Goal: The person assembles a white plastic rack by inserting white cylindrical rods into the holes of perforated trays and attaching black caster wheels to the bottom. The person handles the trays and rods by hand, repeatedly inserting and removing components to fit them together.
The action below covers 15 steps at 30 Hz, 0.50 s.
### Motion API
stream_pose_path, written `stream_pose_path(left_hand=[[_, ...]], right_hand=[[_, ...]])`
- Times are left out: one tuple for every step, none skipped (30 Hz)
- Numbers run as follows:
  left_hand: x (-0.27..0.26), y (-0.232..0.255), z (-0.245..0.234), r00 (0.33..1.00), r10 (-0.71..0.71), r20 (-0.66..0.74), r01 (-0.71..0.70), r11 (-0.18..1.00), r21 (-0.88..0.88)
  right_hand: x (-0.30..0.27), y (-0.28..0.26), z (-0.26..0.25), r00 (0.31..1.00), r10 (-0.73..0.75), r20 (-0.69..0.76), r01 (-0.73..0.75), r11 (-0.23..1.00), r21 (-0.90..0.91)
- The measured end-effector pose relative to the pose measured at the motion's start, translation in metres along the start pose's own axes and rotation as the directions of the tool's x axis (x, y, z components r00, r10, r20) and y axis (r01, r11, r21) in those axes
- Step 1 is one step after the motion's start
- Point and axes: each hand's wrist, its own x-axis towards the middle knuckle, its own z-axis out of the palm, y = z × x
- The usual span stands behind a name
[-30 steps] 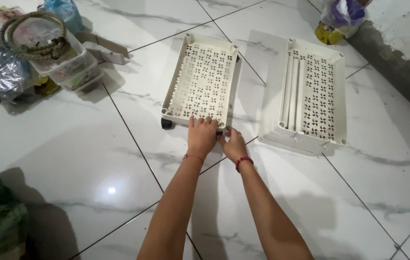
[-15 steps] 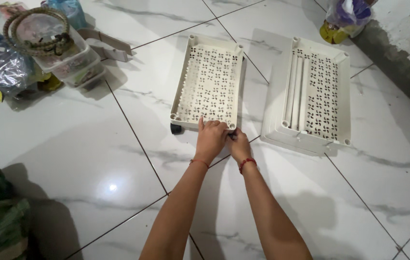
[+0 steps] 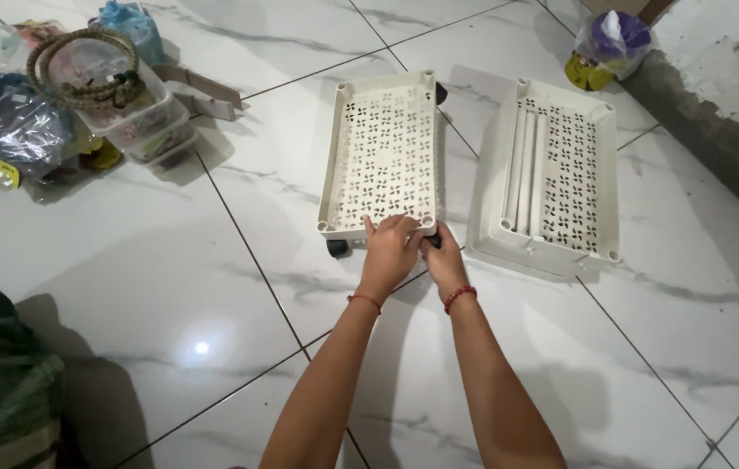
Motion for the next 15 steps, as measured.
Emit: stream_pose_path(left_hand=[[0.001,0.001,0.000,1.000,-0.016,0.005,0.016,1.000,-0.013],[0.002,0.002,0.001,0.999,-0.031,0.009,0.031,0.999,-0.026],[0.003,0.003,0.002,0.999,-0.046,0.013,0.047,0.998,-0.039],[0.004,0.004,0.003,0.998,-0.057,0.014,0.058,0.997,-0.052],[0.005,0.005,0.004,0.998,-0.068,0.014,0.069,0.995,-0.066],[0.005,0.005,0.004,0.997,-0.080,0.015,0.080,0.994,-0.078],[0.006,0.006,0.005,0.997,-0.083,0.003,0.083,0.993,-0.089],[0.006,0.008,0.005,0.996,-0.087,-0.006,0.086,0.991,-0.100],[0.006,0.010,0.005,0.996,-0.092,-0.015,0.089,0.990,-0.111],[0.005,0.012,0.006,0.995,-0.099,-0.026,0.094,0.987,-0.132],[0.005,0.014,0.006,0.994,-0.106,-0.037,0.099,0.983,-0.152],[0.006,0.018,0.005,0.993,-0.111,-0.049,0.101,0.980,-0.173],[0.006,0.022,0.005,0.992,-0.123,-0.040,0.114,0.976,-0.187],[0.007,0.025,0.003,0.990,-0.134,-0.032,0.125,0.972,-0.200],[0.008,0.030,0.001,0.989,-0.145,-0.024,0.137,0.967,-0.213]], right_hand=[[-0.001,-0.005,-0.001,1.000,-0.010,-0.006,0.009,0.999,-0.033],[-0.003,-0.011,-0.003,1.000,-0.020,-0.012,0.019,0.998,-0.066],[-0.005,-0.017,-0.004,0.999,-0.030,-0.017,0.028,0.995,-0.100],[-0.007,-0.023,-0.005,0.998,-0.063,-0.030,0.059,0.989,-0.136],[-0.009,-0.029,-0.007,0.994,-0.097,-0.042,0.088,0.981,-0.172],[-0.011,-0.035,-0.006,0.990,-0.130,-0.051,0.116,0.971,-0.208],[-0.013,-0.041,-0.007,0.986,-0.157,-0.051,0.140,0.960,-0.244],[-0.014,-0.047,-0.009,0.982,-0.182,-0.050,0.161,0.946,-0.280],[-0.016,-0.051,-0.010,0.977,-0.207,-0.048,0.181,0.931,-0.316],[-0.018,-0.055,-0.011,0.975,-0.217,-0.044,0.189,0.917,-0.352],[-0.021,-0.058,-0.014,0.973,-0.228,-0.039,0.195,0.902,-0.386],[-0.023,-0.062,-0.016,0.970,-0.240,-0.035,0.204,0.884,-0.420],[-0.027,-0.065,-0.018,0.968,-0.248,-0.035,0.210,0.880,-0.427],[-0.029,-0.068,-0.019,0.965,-0.259,-0.035,0.219,0.875,-0.432],[-0.032,-0.071,-0.020,0.963,-0.269,-0.035,0.227,0.870,-0.438]])
